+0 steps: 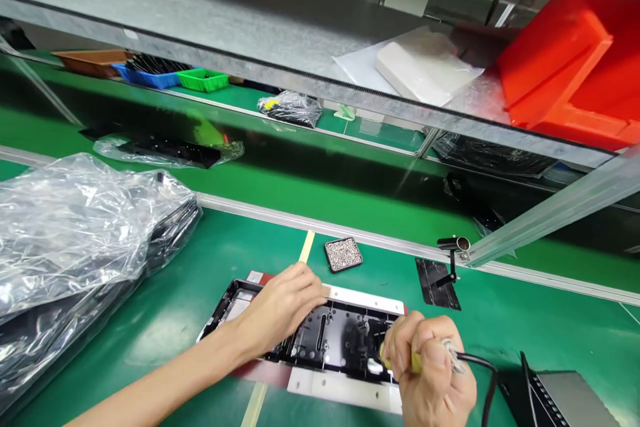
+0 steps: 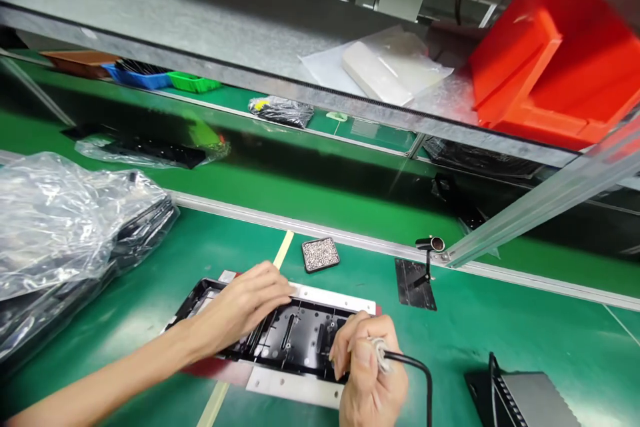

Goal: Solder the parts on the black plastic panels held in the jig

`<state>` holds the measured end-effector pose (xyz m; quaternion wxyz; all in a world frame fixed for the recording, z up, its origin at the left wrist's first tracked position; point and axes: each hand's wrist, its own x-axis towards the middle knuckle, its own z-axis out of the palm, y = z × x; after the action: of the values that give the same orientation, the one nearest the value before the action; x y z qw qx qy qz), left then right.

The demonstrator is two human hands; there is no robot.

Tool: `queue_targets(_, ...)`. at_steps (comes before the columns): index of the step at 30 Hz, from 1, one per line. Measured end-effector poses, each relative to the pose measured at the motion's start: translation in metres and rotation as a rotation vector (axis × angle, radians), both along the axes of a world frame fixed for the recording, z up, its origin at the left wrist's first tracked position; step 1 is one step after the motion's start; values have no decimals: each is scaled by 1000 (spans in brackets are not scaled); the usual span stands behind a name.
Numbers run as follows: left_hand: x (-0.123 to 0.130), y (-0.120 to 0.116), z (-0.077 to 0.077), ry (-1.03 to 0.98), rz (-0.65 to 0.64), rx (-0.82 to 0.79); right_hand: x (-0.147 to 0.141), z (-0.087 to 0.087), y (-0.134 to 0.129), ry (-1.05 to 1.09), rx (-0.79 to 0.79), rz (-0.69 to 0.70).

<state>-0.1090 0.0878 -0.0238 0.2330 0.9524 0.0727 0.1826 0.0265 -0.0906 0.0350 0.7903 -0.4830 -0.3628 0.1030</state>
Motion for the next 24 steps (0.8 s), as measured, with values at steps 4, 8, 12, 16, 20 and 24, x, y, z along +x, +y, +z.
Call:
queue_targets(4,42,40,-4,145,161,-6,0,-3,0,-11,21,4)
queue_targets(8,76,69,-20,200,222,7,2,-11,-4,7,11,12)
queue_targets(12,91,78,-35,218,233,35,4,-21,-7,17,26,54)
queue_targets(16,98,79,-39,221,210,65,4,-25,-9,3,25,70)
queue_targets(20,105,78,-39,228,189,87,4,-27,-12,26,17,95)
queue_targets(24,112,75,-40,210,166,76,4,-26,-12,40,13,108)
